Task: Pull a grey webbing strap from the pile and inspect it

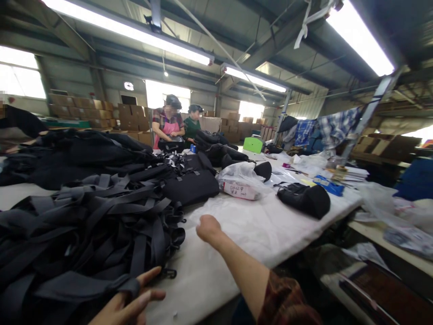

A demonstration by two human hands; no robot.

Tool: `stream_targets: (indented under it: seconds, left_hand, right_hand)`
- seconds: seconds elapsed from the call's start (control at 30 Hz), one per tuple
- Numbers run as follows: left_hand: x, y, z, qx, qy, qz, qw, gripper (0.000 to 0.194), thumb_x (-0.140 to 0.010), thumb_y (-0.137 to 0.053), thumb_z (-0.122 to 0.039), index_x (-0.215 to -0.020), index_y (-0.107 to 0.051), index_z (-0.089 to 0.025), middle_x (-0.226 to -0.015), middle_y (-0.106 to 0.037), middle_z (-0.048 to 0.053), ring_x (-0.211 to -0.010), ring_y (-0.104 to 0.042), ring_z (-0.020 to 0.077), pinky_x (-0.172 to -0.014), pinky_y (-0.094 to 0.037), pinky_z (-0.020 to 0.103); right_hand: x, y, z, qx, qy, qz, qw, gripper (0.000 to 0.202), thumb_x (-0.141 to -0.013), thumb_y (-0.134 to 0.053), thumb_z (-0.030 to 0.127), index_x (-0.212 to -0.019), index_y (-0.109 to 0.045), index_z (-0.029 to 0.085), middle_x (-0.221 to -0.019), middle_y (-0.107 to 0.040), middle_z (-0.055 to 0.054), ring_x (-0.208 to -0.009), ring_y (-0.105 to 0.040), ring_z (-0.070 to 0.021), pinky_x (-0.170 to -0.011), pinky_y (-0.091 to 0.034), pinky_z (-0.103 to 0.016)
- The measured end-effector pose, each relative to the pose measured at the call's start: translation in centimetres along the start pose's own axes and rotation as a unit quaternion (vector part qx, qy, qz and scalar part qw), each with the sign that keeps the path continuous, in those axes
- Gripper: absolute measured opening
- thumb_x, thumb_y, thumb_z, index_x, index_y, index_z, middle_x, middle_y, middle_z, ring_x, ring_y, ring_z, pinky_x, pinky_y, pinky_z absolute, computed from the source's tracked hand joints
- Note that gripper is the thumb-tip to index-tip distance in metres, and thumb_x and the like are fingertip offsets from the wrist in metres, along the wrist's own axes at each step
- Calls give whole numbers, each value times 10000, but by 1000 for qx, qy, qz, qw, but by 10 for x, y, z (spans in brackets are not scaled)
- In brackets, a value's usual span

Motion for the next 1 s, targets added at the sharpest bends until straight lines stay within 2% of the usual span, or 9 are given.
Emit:
stream_targets:
  seconds: [0.2, 0.33, 0.43, 0.53, 0.6, 0.67, 0.77, 0.9, 1.0]
  left_hand:
    - [-81, -69, -14, -27, 13, 6, 1000, 823, -723, -671, -651, -1371, -470, -183, -1077, -687, 143, -528, -587, 121, -423, -293, 186]
    - [-107, -77, -13, -89, -4, -5, 996, 612, -726, -667, -564, -1140, -591, -121, -783, -695, 78, -493, -555, 152, -433, -330, 227]
    - [-111, -66, -2, -109, 14, -7, 994, 519, -701, -688, -513, -1025, -626, -112, -628, -671, 49, -423, -499, 150, -418, -334, 239]
    - [-104, -51, 6, -99, 43, 15, 994, 507, -684, -698, -542, -961, -653, -120, -648, -702, 68, -395, -462, 125, -395, -281, 215]
    - [-96, -42, 8, -81, 63, 27, 994, 518, -676, -709, -570, -930, -665, -120, -677, -711, 79, -424, -466, 113, -401, -261, 193]
    - [-89, -34, 8, -66, 84, 32, 994, 548, -644, -747, -581, -940, -673, -125, -668, -706, 73, -457, -492, 123, -408, -274, 185]
    - [-83, -25, 6, -42, 100, 47, 993, 628, -578, -803, -572, -1029, -676, -154, -629, -692, 46, -506, -570, 178, -416, -343, 202]
    - [-83, -14, 5, -34, 82, 65, 994, 572, -504, -845, -493, -966, -705, -187, -713, -729, 67, -674, -688, 292, -546, -530, 317]
    - [-87, 0, 5, -59, 70, 43, 995, 495, -461, -858, -377, -905, -718, -207, -844, -762, 100, -876, -713, 379, -708, -588, 412]
  right_hand:
    - [-16, -30, 65, -160, 13, 112, 981, 241, -909, -507, 167, -714, -648, 148, -556, -665, -6, -356, -530, -107, -367, -413, -195]
    - [-8, -33, 78, -197, 26, 129, 972, 216, -855, -513, 161, -677, -634, 149, -501, -649, -5, -283, -457, -92, -315, -360, -176]
    - [-7, 2, 82, -206, 73, 80, 973, 146, -874, -512, 179, -852, -651, 141, -672, -731, -28, -366, -558, -92, -346, -389, -160]
    - [-26, 68, 78, -191, 126, -14, 973, 262, -958, -426, 234, -1135, -598, 145, -953, -760, -77, -538, -659, -105, -412, -447, -175]
    - [-47, 110, 70, -151, 151, -86, 973, 337, -1001, -358, 261, -1269, -533, 157, -1101, -728, -101, -670, -691, -124, -526, -516, -213]
    - [-69, 132, 61, -82, 167, -134, 973, 326, -985, -415, 243, -1265, -564, 166, -1213, -679, -113, -914, -699, -172, -740, -557, -269]
    - [-92, 112, 57, 46, 193, -127, 972, 318, -881, -607, 162, -1193, -644, 202, -1297, -624, -96, -1147, -620, -237, -964, -498, -346]
    - [-107, 45, 63, 179, 211, -87, 957, 381, -876, -679, 163, -1247, -602, 195, -1306, -586, -90, -1135, -599, -261, -933, -525, -431]
    - [-117, 19, 71, 223, 203, -103, 948, 286, -960, -621, 241, -1233, -591, 159, -1275, -587, -97, -1109, -603, -254, -897, -550, -441]
Point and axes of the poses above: each hand's wrist, its own x-axis away from the middle knuckle, its own y-axis out of the back of the hand, z = x × y, the point moved 7 cm from there along -x, towards the middle knuckle
